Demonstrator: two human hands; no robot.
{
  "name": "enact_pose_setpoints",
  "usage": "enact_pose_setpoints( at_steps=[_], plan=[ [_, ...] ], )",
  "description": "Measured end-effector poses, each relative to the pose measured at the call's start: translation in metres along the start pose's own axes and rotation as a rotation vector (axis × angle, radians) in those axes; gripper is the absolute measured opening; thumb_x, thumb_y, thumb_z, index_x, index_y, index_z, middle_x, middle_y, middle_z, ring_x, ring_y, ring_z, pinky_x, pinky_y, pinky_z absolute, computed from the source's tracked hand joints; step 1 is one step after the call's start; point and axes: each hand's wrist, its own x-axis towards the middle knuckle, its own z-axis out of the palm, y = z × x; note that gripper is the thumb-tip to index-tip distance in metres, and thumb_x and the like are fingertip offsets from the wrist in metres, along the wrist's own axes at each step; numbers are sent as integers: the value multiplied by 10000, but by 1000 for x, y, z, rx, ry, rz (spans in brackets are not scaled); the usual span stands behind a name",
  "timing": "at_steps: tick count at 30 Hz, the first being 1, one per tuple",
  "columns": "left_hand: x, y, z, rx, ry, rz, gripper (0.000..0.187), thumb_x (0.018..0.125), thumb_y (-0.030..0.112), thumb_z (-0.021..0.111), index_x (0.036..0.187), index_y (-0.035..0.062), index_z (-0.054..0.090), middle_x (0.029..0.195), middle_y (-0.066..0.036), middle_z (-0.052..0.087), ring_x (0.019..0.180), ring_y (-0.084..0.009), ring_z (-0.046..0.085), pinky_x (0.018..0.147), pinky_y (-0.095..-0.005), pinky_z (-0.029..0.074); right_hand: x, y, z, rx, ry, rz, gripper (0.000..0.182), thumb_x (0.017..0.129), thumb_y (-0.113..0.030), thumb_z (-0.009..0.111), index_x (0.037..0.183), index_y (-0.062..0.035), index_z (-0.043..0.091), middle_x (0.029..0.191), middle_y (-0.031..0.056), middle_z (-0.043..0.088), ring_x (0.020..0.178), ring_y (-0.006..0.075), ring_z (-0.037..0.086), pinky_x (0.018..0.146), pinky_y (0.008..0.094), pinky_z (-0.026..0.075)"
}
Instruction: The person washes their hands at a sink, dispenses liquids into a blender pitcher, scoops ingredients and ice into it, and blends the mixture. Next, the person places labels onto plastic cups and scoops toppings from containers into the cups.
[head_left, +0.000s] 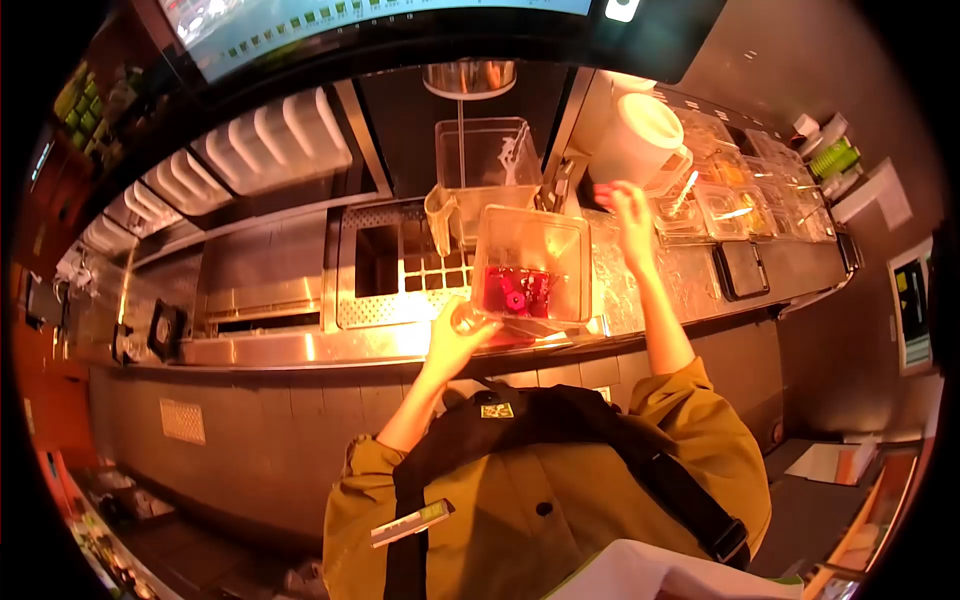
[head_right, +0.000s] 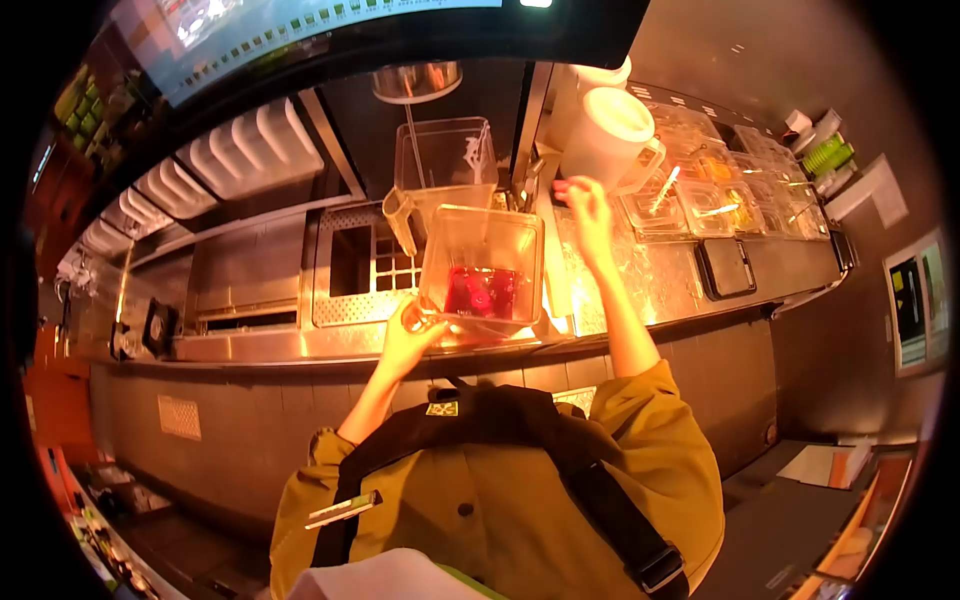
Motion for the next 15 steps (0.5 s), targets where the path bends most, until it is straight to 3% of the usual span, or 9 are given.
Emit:
enact_pose_setpoints(
  at_steps=[1, 2, 6, 9, 10, 11, 13, 15],
  plan=[
    [1, 3, 0, -114, -106, -86, 268, 683, 124, 709, 787, 16, 487, 802, -58, 582, 718, -106, 523, 685, -248, 427, -2, 26, 3, -55, -111, -9, 262, 871, -145, 448, 1088, 1, 454, 1059, 121, 563, 942, 178, 541, 868, 307, 395],
    [-1, -3, 2, -115, -64, 19, 185, 702, 85, 684, 699, 19, 511, 726, -19, 588, 680, -67, 514, 649, -219, 422, -7, 29, 11, -22, -201, 102, 305, 867, -163, 457, 1119, 9, 436, 1081, 125, 555, 996, 183, 520, 902, 305, 369],
    [-33, -3, -4, -126, 146, 96, 167, 681, 16, 678, 748, 11, 526, 713, -2, 562, 692, -58, 516, 647, -207, 419, -7, 75, 38, 120, -430, 109, 486, 842, -141, 478, 1273, 2, 304, 1297, 132, 362, 1197, 207, 351, 974, 311, 296],
    [-77, 18, -35, -166, 406, 103, 206, 646, 0, 694, 754, 6, 519, 715, -14, 552, 677, -78, 525, 650, -219, 433, -10, 87, 69, 21, -365, 103, 627, 783, -28, 515, 1327, -31, 203, 1322, 110, 328, 1208, 228, 333, 987, 310, 263],
    [-94, 21, -53, -159, 456, 157, 205, 639, 1, 691, 742, 9, 515, 712, -15, 547, 681, -82, 528, 649, -227, 437, -11, 94, 79, 42, -343, 117, 694, 766, -75, 577, 1339, -61, 187, 1337, 107, 306, 1215, 237, 318, 998, 312, 240],
    [-108, 27, -68, -151, 502, 214, 204, 632, 2, 689, 731, 11, 511, 708, -16, 542, 684, -85, 530, 648, -235, 441, -9, 99, 89, 5, -333, 170, 695, 775, -145, 590, 1341, -82, 192, 1297, 147, 360, 1179, 276, 369, 973, 328, 283],
    [-133, 69, -88, -14, 661, 174, 202, 625, 11, 682, 676, 26, 487, 683, -15, 526, 647, -87, 519, 613, -237, 434, -15, 67, 106, -519, -129, 358, 568, 805, -213, 561, 1294, -66, 312, 1208, 151, 452, 1112, 206, 423, 920, 302, 335],
    [-161, 64, -121, -64, 774, 258, 223, 623, 20, 681, 633, 46, 459, 659, -20, 503, 595, -95, 485, 545, -224, 394, -15, 70, 107, -757, -129, 174, 500, 814, -278, 543, 1248, -78, 394, 1179, 131, 481, 1096, 199, 439, 915, 285, 329]
  ],
)
